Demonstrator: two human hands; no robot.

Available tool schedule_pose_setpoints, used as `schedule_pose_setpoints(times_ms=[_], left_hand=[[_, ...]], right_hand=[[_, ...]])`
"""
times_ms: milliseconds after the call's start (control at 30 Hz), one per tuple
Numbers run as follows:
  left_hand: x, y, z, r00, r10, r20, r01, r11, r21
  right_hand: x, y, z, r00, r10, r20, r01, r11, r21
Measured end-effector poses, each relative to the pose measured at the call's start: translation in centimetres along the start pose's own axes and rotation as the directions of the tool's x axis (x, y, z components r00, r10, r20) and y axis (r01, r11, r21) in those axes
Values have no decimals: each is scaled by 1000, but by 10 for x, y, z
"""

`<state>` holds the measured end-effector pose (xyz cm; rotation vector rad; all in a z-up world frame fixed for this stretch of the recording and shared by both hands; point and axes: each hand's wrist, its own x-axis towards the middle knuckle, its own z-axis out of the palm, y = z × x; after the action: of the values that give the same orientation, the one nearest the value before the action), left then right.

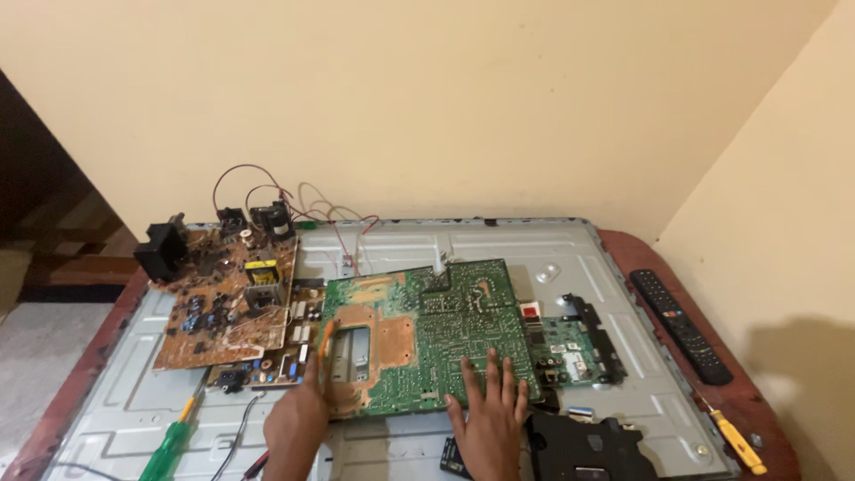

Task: The person uses a small brush to clean the surface of a green circuit board placed on a workbench. The person repeatedly brushes different areas of the board to remove dust or debris.

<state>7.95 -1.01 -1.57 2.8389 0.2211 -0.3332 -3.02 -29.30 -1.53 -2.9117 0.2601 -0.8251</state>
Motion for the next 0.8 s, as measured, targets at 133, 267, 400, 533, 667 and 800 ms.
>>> schedule_pose_setpoints(times_ms=[133,267,400,533,667,800], left_hand=[[-21,-36,24,995,-14,98,19,998,-54],[-17,-45,29,995,66,75,-62,997,-52],[5,-16,11,1000,-28,1,28,999,16],[11,18,-14,1000,-23,-5,23,1000,-10],[-13,54,-8,991,88,104,-90,996,10],[-28,52,-6,996,68,60,-68,998,5]], right_hand=[[-1,1,1,982,72,176,-71,997,-11],[2,1,0,1000,-8,-19,8,1000,-14],[4,-3,-5,998,37,59,-36,999,-4],[9,-5,-15,944,121,309,-116,993,-33],[10,-6,-16,953,135,272,-130,991,-35],[7,-2,-2,922,167,350,-141,985,-100]])
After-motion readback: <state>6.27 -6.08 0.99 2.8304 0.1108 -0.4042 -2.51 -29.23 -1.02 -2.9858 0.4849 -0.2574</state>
